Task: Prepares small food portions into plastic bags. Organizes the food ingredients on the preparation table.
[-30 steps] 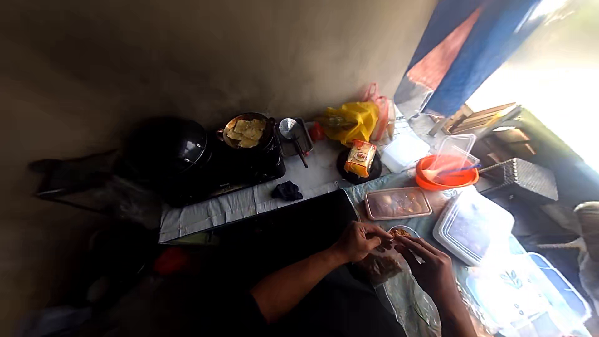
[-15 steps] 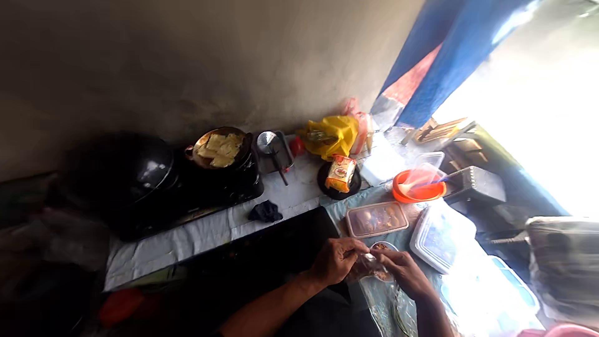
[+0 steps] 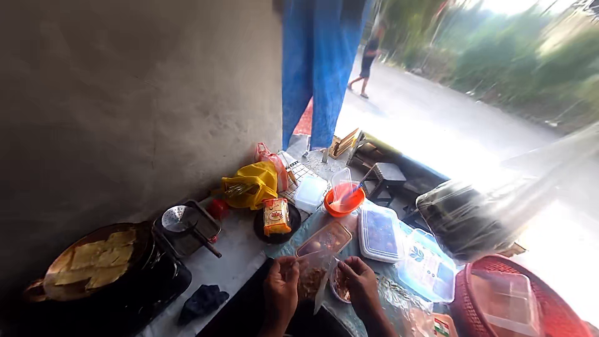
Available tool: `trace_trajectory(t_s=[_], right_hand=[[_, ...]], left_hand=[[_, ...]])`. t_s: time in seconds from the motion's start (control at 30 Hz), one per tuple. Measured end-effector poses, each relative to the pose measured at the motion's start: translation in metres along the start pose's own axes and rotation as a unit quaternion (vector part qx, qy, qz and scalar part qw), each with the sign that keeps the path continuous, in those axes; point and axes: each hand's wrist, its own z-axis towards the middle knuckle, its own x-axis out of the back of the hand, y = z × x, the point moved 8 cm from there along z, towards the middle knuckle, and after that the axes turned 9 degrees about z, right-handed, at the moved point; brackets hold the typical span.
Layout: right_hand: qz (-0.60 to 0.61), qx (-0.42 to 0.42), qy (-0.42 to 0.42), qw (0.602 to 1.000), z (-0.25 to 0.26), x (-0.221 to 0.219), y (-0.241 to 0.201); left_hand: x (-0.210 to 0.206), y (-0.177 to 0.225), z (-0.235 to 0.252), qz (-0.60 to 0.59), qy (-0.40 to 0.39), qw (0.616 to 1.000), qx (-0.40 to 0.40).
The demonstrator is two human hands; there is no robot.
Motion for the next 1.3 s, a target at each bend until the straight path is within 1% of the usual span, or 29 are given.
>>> trace_trajectory(t_s=[0.03,0.1,0.17,0.23,0.27,0.33,0.37,0.43,0.5,0.57,0.63,0.67,0.7,0.77,0.83,0.9,1.0,1.07,1.13,1.2,1.3], right_hand=[[0.034,0.027,0.006,0.999,-0.005,-0.010,-0.003],[0.034,0.105,-0.013,0.994,-0.016,-0.030,-0.016],[-0.024,0.193,-0.093,0.976,-0.024,-0.047,-0.031],[-0.123,0.266,-0.179,0.939,-0.026,-0.058,-0.043],[-0.149,0.287,-0.197,0.926,-0.024,-0.061,-0.049],[-0.193,0.312,-0.193,0.910,-0.022,-0.063,-0.058],[-0.208,0.330,-0.168,0.905,-0.022,-0.063,-0.061],[-0.191,0.361,-0.098,0.907,-0.021,-0.060,-0.066],[-0.142,0.340,-0.053,0.928,-0.016,-0.058,-0.063],[-0.109,0.257,-0.051,0.959,-0.008,-0.061,-0.055],[-0.100,0.170,-0.082,0.977,-0.002,-0.065,-0.041],[-0.095,0.143,-0.108,0.979,-0.001,-0.069,-0.034],[-0.102,0.133,-0.136,0.976,-0.001,-0.073,-0.028],[-0.126,0.126,-0.166,0.970,-0.001,-0.078,-0.020],[-0.125,0.121,-0.173,0.969,-0.002,-0.077,-0.015],[-0.122,0.123,-0.182,0.968,-0.006,-0.077,-0.014],[-0.119,0.133,-0.208,0.962,-0.016,-0.078,-0.014],[-0.122,0.152,-0.245,0.950,-0.024,-0.082,-0.019],[-0.125,0.179,-0.275,0.936,-0.031,-0.086,-0.022],[-0.134,0.215,-0.256,0.933,-0.031,-0.086,-0.023],[-0.155,0.249,-0.205,0.934,-0.029,-0.081,-0.019]], left_hand=[[-0.003,0.004,0.001,-0.012,-0.001,1.000,-0.001],[-0.008,0.013,0.003,-0.019,-0.020,0.999,-0.017],[-0.014,0.018,0.005,-0.010,-0.060,0.998,-0.033],[-0.019,0.020,0.008,-0.037,-0.106,0.993,-0.044],[-0.021,0.021,0.012,-0.059,-0.125,0.990,-0.038],[-0.024,0.021,0.019,-0.104,-0.148,0.983,-0.008],[-0.025,0.020,0.021,-0.130,-0.158,0.979,0.012],[-0.027,0.020,0.026,-0.184,-0.183,0.965,0.048],[-0.027,0.021,0.031,-0.202,-0.203,0.956,0.060],[-0.024,0.021,0.035,-0.198,-0.223,0.953,0.057],[-0.021,0.018,0.038,-0.167,-0.249,0.952,0.053],[-0.020,0.016,0.038,-0.138,-0.270,0.952,0.049],[-0.020,0.015,0.038,-0.108,-0.293,0.949,0.045],[-0.020,0.016,0.037,-0.063,-0.328,0.942,0.014],[-0.019,0.017,0.035,-0.058,-0.356,0.932,-0.013],[-0.018,0.017,0.034,-0.073,-0.372,0.925,-0.021],[-0.016,0.014,0.032,-0.098,-0.374,0.922,0.005],[-0.015,0.013,0.033,-0.109,-0.371,0.922,0.022],[-0.014,0.007,0.032,-0.124,-0.367,0.920,0.059],[-0.014,0.000,0.032,-0.131,-0.364,0.918,0.083],[-0.014,-0.005,0.033,-0.152,-0.368,0.913,0.085]])
